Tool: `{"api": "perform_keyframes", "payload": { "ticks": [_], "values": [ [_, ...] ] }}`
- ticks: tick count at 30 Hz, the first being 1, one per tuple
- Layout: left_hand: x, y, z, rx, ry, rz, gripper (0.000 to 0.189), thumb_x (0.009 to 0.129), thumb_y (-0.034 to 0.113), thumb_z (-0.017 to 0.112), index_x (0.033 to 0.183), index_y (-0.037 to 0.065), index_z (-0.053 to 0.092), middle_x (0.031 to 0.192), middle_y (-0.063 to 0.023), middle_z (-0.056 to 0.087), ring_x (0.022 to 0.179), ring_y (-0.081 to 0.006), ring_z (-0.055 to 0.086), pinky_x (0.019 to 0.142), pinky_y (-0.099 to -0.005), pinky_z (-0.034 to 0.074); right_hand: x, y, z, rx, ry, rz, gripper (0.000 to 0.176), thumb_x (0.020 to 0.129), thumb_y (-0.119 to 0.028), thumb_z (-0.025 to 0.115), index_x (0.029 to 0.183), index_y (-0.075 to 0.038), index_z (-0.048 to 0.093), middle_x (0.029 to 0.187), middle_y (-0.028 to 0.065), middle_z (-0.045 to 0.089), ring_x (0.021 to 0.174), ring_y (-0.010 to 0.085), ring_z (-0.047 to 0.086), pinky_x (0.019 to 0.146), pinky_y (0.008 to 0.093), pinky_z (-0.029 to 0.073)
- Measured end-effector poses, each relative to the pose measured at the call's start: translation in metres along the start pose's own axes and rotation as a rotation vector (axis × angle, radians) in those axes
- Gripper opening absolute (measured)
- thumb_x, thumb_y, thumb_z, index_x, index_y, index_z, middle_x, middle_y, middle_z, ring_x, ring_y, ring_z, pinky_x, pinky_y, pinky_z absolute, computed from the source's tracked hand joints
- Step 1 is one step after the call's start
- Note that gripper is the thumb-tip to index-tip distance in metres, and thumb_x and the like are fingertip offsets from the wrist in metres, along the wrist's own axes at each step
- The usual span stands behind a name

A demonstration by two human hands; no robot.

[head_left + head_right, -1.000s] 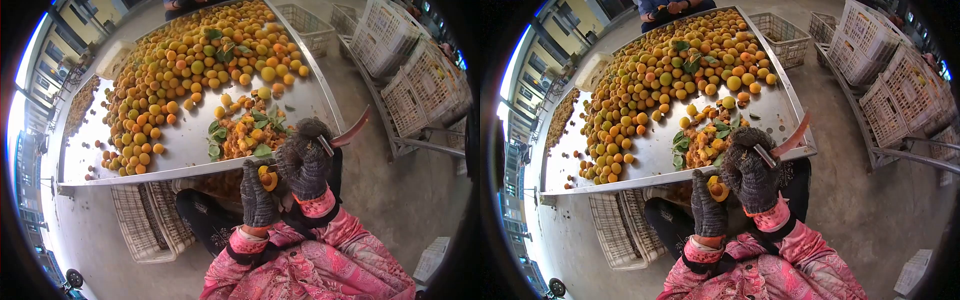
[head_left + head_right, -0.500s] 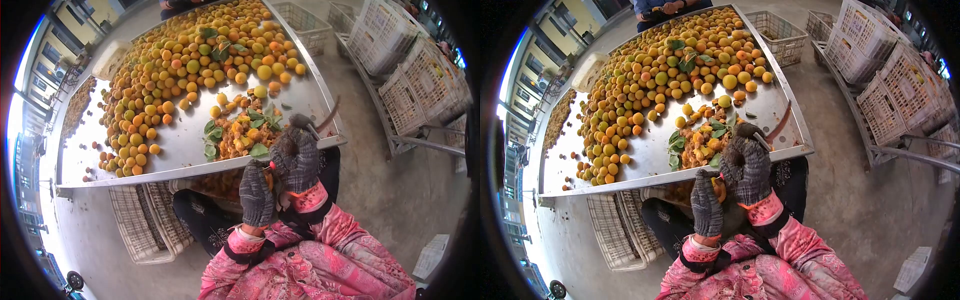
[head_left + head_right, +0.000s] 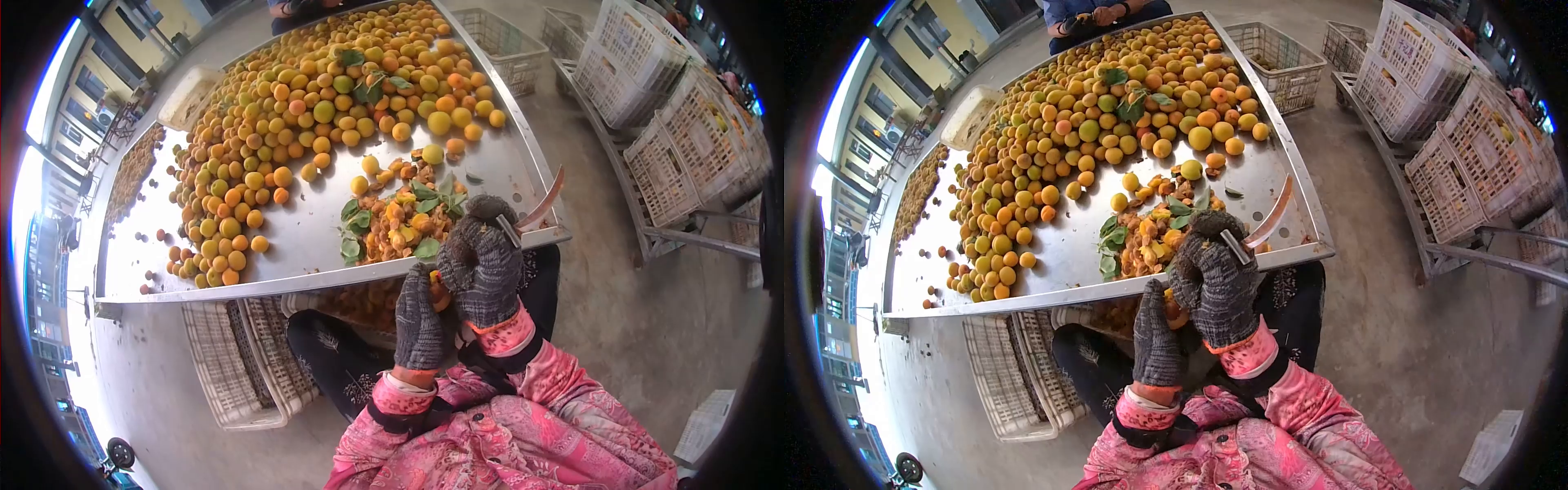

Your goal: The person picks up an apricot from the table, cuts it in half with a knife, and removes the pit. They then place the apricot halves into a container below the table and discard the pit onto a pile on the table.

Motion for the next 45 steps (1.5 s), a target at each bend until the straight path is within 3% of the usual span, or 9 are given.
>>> {"api": "perform_keyframes", "payload": {
  "ticks": [5, 8, 9, 17, 21, 24, 38, 40, 45],
  "values": [
    [0.002, 0.030, 0.001, 0.911, -0.246, 0.216, 0.027, 0.077, 0.016, 0.057, 0.098, 0.000, 0.053, 0.085, -0.0143, 0.060, 0.083, -0.0315, 0.058, 0.073, -0.0342, 0.044, 0.003, -0.010, 0.013, -1.233, -0.355, -0.983, 0.021, 0.076, -0.003, 0.057, 0.096, -0.003, 0.052, 0.069, 0.0059, 0.053, 0.054, 0.0146, 0.053, 0.048, 0.0257, 0.044],
    [0.006, 0.033, -0.011, 1.117, -0.468, 0.450, 0.031, 0.083, 0.016, 0.057, 0.112, 0.005, 0.054, 0.104, -0.0068, 0.059, 0.094, -0.0172, 0.055, 0.082, -0.0306, 0.044, 0.000, -0.017, 0.017, -1.402, -0.482, -0.786, 0.022, 0.070, 0.003, 0.061, 0.091, 0.000, 0.054, 0.076, 0.0077, 0.056, 0.067, 0.0153, 0.057, 0.059, 0.0282, 0.048],
    [0.010, 0.028, -0.018, 1.116, -0.467, 0.450, 0.031, 0.083, 0.016, 0.057, 0.112, 0.005, 0.054, 0.104, -0.0068, 0.059, 0.094, -0.0172, 0.055, 0.082, -0.0306, 0.044, -0.007, -0.014, 0.014, -0.867, -0.242, -0.152, 0.018, 0.073, -0.005, 0.063, 0.090, -0.004, 0.059, 0.090, 0.0085, 0.062, 0.077, 0.0212, 0.061, 0.069, 0.0298, 0.049],
    [0.006, 0.026, -0.007, 0.280, -0.612, -0.138, 0.027, 0.087, 0.021, 0.052, 0.109, 0.005, 0.053, 0.098, -0.0090, 0.058, 0.084, -0.0201, 0.058, 0.071, -0.0273, 0.047, -0.010, -0.023, 0.018, -0.993, -0.907, -0.448, 0.021, 0.075, -0.010, 0.063, 0.096, -0.006, 0.060, 0.088, 0.0078, 0.064, 0.078, 0.0240, 0.062, 0.071, 0.0323, 0.049],
    [0.008, 0.030, -0.008, -0.379, -0.402, -0.670, 0.033, 0.090, 0.026, 0.050, 0.116, 0.006, 0.050, 0.107, -0.0056, 0.057, 0.098, -0.0161, 0.053, 0.087, -0.0283, 0.044, -0.015, -0.022, 0.002, -1.270, -0.355, -0.431, 0.020, 0.076, -0.008, 0.059, 0.097, -0.008, 0.057, 0.077, 0.0033, 0.059, 0.062, 0.0132, 0.057, 0.056, 0.0240, 0.048],
    [-0.013, 0.029, 0.001, -0.176, -0.286, -0.359, 0.036, 0.090, 0.034, 0.048, 0.112, 0.006, 0.052, 0.102, -0.0057, 0.059, 0.092, -0.0161, 0.056, 0.081, -0.0278, 0.047, -0.011, -0.014, 0.002, -0.118, -0.114, -0.044, 0.021, 0.077, -0.008, 0.058, 0.097, -0.007, 0.055, 0.073, 0.0013, 0.055, 0.056, 0.0088, 0.053, 0.048, 0.0203, 0.044],
    [0.001, 0.008, -0.018, -0.107, 0.041, -0.274, 0.033, 0.083, 0.035, 0.058, 0.101, 0.009, 0.053, 0.089, -0.0060, 0.059, 0.076, -0.0170, 0.060, 0.064, -0.0281, 0.051, -0.013, -0.023, 0.011, -0.170, -0.084, -0.294, 0.019, 0.081, -0.010, 0.054, 0.099, -0.004, 0.052, 0.061, 0.0014, 0.051, 0.044, 0.0080, 0.045, 0.039, 0.0206, 0.036],
    [-0.008, 0.010, -0.010, 0.782, -0.107, 0.610, 0.032, 0.083, 0.035, 0.058, 0.100, 0.007, 0.054, 0.084, -0.0070, 0.059, 0.074, -0.0185, 0.061, 0.065, -0.0296, 0.052, -0.012, -0.026, 0.015, -0.250, -0.100, -0.297, 0.021, 0.080, -0.009, 0.054, 0.101, -0.004, 0.050, 0.061, 0.0016, 0.051, 0.045, 0.0080, 0.045, 0.040, 0.0208, 0.037],
    [-0.009, 0.019, -0.007, 0.330, -0.106, -0.005, 0.027, 0.087, 0.019, 0.055, 0.104, 0.000, 0.047, 0.091, -0.0078, 0.058, 0.075, -0.0123, 0.058, 0.063, -0.0247, 0.050, -0.013, -0.019, 0.011, -0.223, -0.183, -0.240, 0.022, 0.078, -0.006, 0.056, 0.099, -0.004, 0.052, 0.068, 0.0029, 0.053, 0.050, 0.0092, 0.049, 0.044, 0.0214, 0.041]
  ]
}}
Point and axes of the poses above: each hand's wrist, its own x-axis towards the middle knuckle, its own z-axis out of the palm, y = z × x, the point moved 1 cm from there along x, towards the middle knuckle
